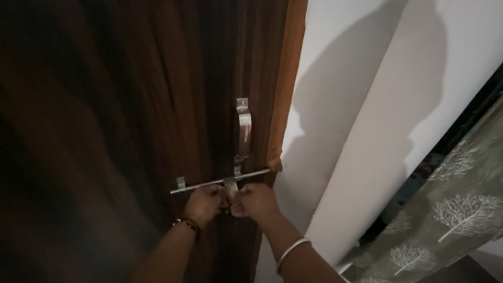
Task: The person opens a wooden door by sliding a latch and turning the handle, then closes it. They move a curtain aside, open a window with a metal grille, place a backpack and a plastic bag on a nearby surface, and then close and latch the window.
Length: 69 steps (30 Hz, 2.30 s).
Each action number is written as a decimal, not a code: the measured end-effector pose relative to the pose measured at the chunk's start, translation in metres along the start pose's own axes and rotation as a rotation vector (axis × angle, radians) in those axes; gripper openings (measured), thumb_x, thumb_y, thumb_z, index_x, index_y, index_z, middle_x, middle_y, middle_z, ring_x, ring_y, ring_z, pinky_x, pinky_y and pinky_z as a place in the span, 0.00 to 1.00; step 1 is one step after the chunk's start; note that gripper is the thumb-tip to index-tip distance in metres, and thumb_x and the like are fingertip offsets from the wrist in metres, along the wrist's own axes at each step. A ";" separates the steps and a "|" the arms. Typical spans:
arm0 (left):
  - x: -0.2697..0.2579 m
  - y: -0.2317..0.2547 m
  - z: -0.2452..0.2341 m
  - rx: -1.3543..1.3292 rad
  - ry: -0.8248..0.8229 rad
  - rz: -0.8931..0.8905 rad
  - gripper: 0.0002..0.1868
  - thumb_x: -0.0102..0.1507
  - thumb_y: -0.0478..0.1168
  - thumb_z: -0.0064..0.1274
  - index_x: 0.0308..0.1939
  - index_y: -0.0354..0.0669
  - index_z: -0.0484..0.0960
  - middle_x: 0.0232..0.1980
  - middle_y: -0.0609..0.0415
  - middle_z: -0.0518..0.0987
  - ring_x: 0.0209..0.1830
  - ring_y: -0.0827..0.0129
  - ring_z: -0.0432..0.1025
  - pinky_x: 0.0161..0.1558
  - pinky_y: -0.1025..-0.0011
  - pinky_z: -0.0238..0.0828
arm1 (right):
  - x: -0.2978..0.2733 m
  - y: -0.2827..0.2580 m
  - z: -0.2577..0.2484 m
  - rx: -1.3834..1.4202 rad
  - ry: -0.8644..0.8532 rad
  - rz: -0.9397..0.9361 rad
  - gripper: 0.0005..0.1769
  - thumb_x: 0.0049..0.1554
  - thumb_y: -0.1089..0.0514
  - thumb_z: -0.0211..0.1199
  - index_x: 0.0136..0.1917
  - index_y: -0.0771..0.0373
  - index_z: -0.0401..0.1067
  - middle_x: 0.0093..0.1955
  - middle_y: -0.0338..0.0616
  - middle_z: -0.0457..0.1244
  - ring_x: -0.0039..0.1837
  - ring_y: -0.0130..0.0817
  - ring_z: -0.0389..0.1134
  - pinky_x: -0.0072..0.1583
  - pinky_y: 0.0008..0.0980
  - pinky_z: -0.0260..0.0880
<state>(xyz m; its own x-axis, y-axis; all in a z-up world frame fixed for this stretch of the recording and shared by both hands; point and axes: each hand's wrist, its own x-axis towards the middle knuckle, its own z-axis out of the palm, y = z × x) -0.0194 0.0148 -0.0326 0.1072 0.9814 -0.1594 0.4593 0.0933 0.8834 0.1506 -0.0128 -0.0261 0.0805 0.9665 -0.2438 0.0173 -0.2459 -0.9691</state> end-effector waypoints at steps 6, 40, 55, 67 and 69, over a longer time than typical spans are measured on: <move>0.024 -0.030 0.014 0.094 0.049 0.154 0.13 0.64 0.46 0.54 0.46 0.46 0.87 0.41 0.52 0.86 0.38 0.68 0.81 0.44 0.67 0.77 | 0.003 0.025 0.002 -0.301 0.182 -0.129 0.12 0.51 0.51 0.72 0.38 0.62 0.80 0.34 0.44 0.73 0.38 0.32 0.75 0.45 0.31 0.75; -0.032 0.005 0.007 0.006 0.143 -0.004 0.18 0.66 0.54 0.55 0.48 0.47 0.88 0.48 0.48 0.86 0.46 0.60 0.80 0.47 0.63 0.75 | 0.001 0.022 0.005 -0.145 -0.006 -0.096 0.16 0.59 0.52 0.69 0.47 0.70 0.76 0.43 0.52 0.71 0.43 0.36 0.75 0.46 0.32 0.78; -0.026 0.026 0.007 -0.436 0.127 -0.021 0.11 0.59 0.42 0.63 0.39 0.37 0.87 0.37 0.52 0.85 0.35 0.67 0.77 0.41 0.68 0.74 | -0.019 -0.025 0.006 0.014 -0.030 0.039 0.20 0.59 0.55 0.66 0.45 0.81 0.75 0.41 0.62 0.71 0.40 0.45 0.76 0.44 0.39 0.82; -0.033 0.005 0.011 -0.235 0.211 0.214 0.14 0.62 0.50 0.58 0.42 0.47 0.90 0.42 0.54 0.88 0.41 0.70 0.80 0.46 0.69 0.74 | -0.011 0.015 0.009 -0.009 -0.044 -0.112 0.16 0.60 0.54 0.64 0.50 0.72 0.74 0.44 0.55 0.71 0.44 0.39 0.76 0.46 0.35 0.82; -0.030 0.004 0.010 -0.183 0.212 0.174 0.13 0.62 0.50 0.60 0.41 0.46 0.90 0.43 0.52 0.88 0.42 0.68 0.80 0.47 0.68 0.75 | -0.015 0.019 0.015 0.025 -0.009 -0.176 0.17 0.61 0.53 0.64 0.50 0.72 0.75 0.44 0.54 0.70 0.45 0.39 0.76 0.47 0.34 0.81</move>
<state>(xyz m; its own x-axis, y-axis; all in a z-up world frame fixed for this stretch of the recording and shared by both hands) -0.0123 -0.0156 -0.0289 -0.0248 0.9965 0.0797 0.2818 -0.0695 0.9569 0.1348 -0.0305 -0.0412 0.0699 0.9951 -0.0701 0.0053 -0.0707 -0.9975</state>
